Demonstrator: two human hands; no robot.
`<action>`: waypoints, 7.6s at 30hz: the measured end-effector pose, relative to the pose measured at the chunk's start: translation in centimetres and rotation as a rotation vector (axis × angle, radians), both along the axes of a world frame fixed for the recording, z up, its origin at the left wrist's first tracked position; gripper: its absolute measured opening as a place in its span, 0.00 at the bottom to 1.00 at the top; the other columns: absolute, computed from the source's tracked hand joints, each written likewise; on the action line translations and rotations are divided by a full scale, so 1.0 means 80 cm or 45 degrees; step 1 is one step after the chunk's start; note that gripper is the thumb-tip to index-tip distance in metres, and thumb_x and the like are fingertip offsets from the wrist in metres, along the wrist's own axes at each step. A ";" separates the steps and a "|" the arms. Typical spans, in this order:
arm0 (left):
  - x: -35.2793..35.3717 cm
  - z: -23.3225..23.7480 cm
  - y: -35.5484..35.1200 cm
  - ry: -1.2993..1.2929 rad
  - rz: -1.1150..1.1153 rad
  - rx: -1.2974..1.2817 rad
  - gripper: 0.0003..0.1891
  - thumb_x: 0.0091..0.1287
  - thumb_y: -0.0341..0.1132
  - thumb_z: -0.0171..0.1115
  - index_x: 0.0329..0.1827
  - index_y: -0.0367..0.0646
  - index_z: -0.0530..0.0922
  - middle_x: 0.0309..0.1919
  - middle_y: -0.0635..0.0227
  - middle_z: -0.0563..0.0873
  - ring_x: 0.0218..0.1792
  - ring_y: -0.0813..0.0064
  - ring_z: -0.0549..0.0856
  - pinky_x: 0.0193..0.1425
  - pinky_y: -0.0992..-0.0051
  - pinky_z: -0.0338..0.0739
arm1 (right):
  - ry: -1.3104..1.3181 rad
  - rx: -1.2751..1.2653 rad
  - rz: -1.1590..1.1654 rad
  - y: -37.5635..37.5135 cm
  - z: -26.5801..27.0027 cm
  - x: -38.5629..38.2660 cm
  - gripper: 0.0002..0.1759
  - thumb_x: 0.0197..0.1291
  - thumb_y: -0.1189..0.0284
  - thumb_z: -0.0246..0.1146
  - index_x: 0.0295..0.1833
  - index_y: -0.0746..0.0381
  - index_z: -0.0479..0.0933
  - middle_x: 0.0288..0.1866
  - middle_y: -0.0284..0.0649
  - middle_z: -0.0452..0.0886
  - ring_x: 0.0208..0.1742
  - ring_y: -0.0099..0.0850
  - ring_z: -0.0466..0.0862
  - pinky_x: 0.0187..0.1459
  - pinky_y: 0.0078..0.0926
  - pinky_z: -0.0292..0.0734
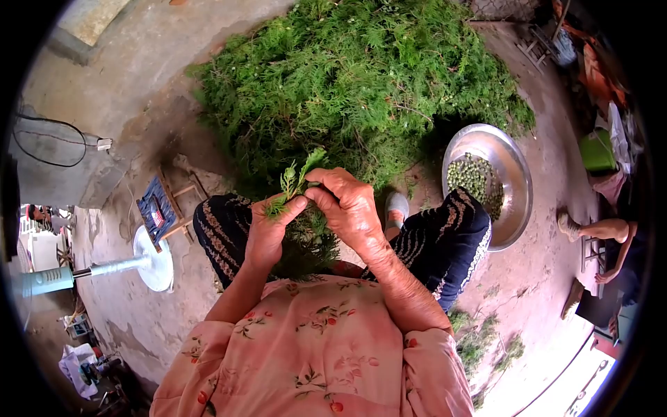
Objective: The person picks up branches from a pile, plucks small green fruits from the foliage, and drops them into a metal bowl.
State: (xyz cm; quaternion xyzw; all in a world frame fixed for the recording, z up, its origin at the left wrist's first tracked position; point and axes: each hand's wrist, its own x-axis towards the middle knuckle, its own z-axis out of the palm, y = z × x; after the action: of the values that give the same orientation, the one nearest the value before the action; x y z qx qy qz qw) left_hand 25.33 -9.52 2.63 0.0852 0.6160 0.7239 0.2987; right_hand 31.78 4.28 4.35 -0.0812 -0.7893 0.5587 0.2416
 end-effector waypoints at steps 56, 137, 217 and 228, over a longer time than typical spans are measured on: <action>-0.002 0.037 -0.009 -0.044 -0.176 -0.021 0.09 0.55 0.35 0.63 0.27 0.37 0.80 0.16 0.80 0.72 0.20 0.90 0.66 0.24 0.85 0.59 | -0.164 -2.077 0.274 -0.019 -0.050 0.014 0.14 0.61 0.63 0.51 0.45 0.61 0.71 0.42 0.40 0.78 0.33 0.33 0.75 0.23 0.25 0.65; -0.009 -0.014 -0.016 -0.168 0.066 0.099 0.09 0.54 0.29 0.68 0.38 0.39 0.80 0.32 0.72 0.83 0.32 0.82 0.79 0.39 0.80 0.72 | -0.282 -0.828 0.070 -0.013 -0.019 0.016 0.13 0.55 0.79 0.63 0.47 0.65 0.77 0.31 0.32 0.75 0.26 0.17 0.74 0.26 0.13 0.70; -0.016 -0.008 -0.009 -0.164 0.324 0.095 0.07 0.55 0.33 0.68 0.31 0.41 0.79 0.24 0.78 0.77 0.22 0.89 0.71 0.25 0.84 0.64 | -0.246 -1.727 0.127 -0.009 -0.042 0.008 0.12 0.57 0.75 0.62 0.46 0.67 0.75 0.35 0.40 0.79 0.27 0.25 0.79 0.22 0.18 0.73; 0.004 0.006 0.002 -0.022 0.231 -0.044 0.07 0.54 0.32 0.68 0.27 0.38 0.80 0.20 0.82 0.76 0.21 0.90 0.68 0.25 0.84 0.61 | -0.220 -1.163 -0.190 -0.028 -0.048 0.002 0.06 0.56 0.77 0.63 0.39 0.67 0.78 0.20 0.30 0.74 0.18 0.15 0.69 0.16 0.13 0.59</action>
State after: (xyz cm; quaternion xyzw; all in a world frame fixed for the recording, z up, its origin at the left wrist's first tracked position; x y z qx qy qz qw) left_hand 25.63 -9.37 3.14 0.0177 0.6311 0.7379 0.2388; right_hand 31.91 2.04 0.50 -0.2819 -0.4717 0.8211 0.1542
